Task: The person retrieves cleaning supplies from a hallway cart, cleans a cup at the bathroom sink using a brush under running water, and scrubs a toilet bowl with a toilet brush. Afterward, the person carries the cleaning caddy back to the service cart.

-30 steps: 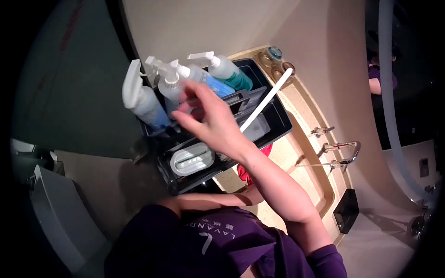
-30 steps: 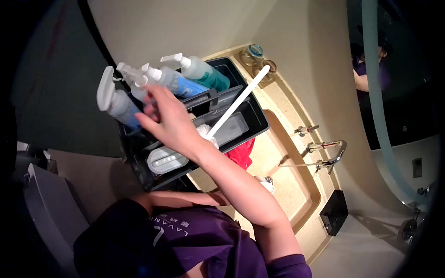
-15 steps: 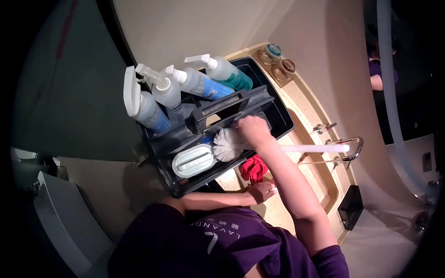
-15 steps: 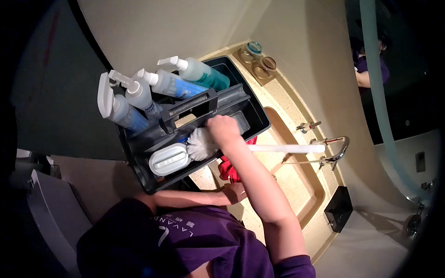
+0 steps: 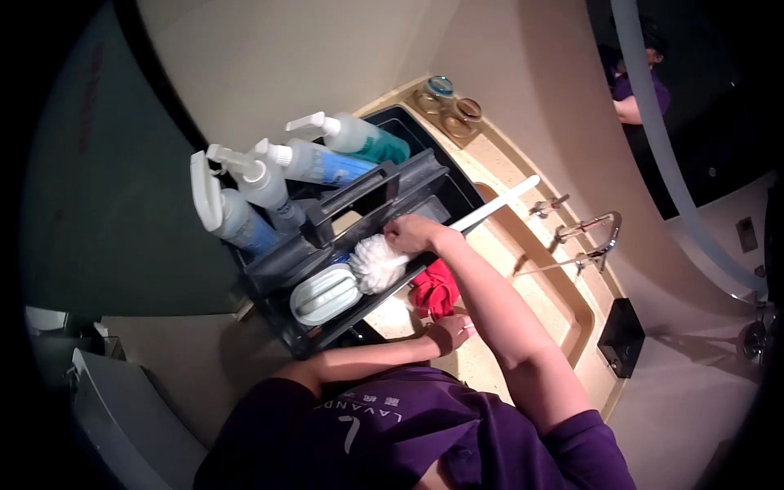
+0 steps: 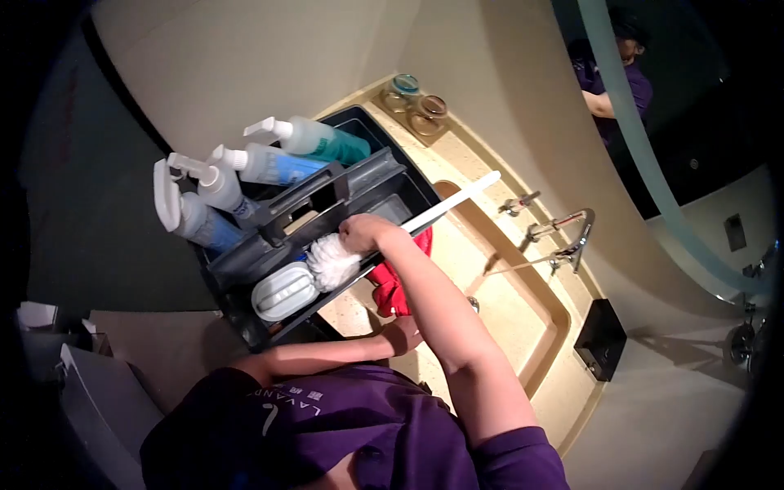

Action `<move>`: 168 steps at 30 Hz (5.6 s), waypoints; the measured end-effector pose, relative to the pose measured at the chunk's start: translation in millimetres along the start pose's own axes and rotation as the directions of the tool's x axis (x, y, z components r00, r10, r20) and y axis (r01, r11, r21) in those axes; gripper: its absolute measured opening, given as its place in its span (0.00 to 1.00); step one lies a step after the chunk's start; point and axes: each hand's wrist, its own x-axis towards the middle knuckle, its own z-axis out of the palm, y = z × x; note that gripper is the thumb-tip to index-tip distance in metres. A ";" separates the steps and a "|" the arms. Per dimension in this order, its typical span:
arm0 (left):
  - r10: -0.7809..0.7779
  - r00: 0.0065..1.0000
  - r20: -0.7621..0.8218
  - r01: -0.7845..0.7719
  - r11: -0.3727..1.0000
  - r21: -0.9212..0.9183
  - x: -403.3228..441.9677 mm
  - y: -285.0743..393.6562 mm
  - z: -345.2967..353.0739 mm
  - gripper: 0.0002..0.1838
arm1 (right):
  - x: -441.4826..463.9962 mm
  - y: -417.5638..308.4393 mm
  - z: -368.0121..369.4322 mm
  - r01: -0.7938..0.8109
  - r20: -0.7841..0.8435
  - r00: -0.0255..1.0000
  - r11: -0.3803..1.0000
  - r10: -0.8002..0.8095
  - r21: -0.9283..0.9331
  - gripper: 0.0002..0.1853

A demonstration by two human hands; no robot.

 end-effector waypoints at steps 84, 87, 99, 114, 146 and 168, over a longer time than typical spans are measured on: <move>-0.155 0.968 -0.196 0.126 0.980 -0.151 1.4 -4.3 -0.1 0.14 | -190.9 186.8 250.1 -0.450 -0.579 0.312 0.654 0.753 0.608 0.25; -0.176 0.970 -0.168 0.146 0.973 -0.178 2.2 5.8 -5.1 0.13 | -201.6 127.7 152.4 -0.072 -0.706 0.197 0.728 0.681 0.682 0.18; -0.117 0.967 -0.226 0.097 0.990 -0.098 -2.4 0.8 -4.0 0.13 | -96.3 5.2 -4.9 0.017 -0.569 0.794 0.943 -0.214 -0.331 0.12; -0.151 0.972 -0.182 0.135 0.986 -0.096 10.5 -20.8 15.9 0.13 | -64.7 -43.2 -0.2 0.273 -0.253 0.934 0.961 -0.253 0.046 0.20; 0.147 0.989 -0.007 -0.132 0.863 -0.488 -10.8 -8.2 2.5 0.11 | 2.4 -88.5 63.7 0.190 -0.140 0.947 0.859 -0.287 -0.475 0.11; 0.024 1.000 -0.016 -0.027 0.953 -0.303 -16.1 -96.6 37.4 0.18 | -25.3 -79.3 43.5 -0.005 -0.288 0.933 0.790 -0.217 -0.613 0.07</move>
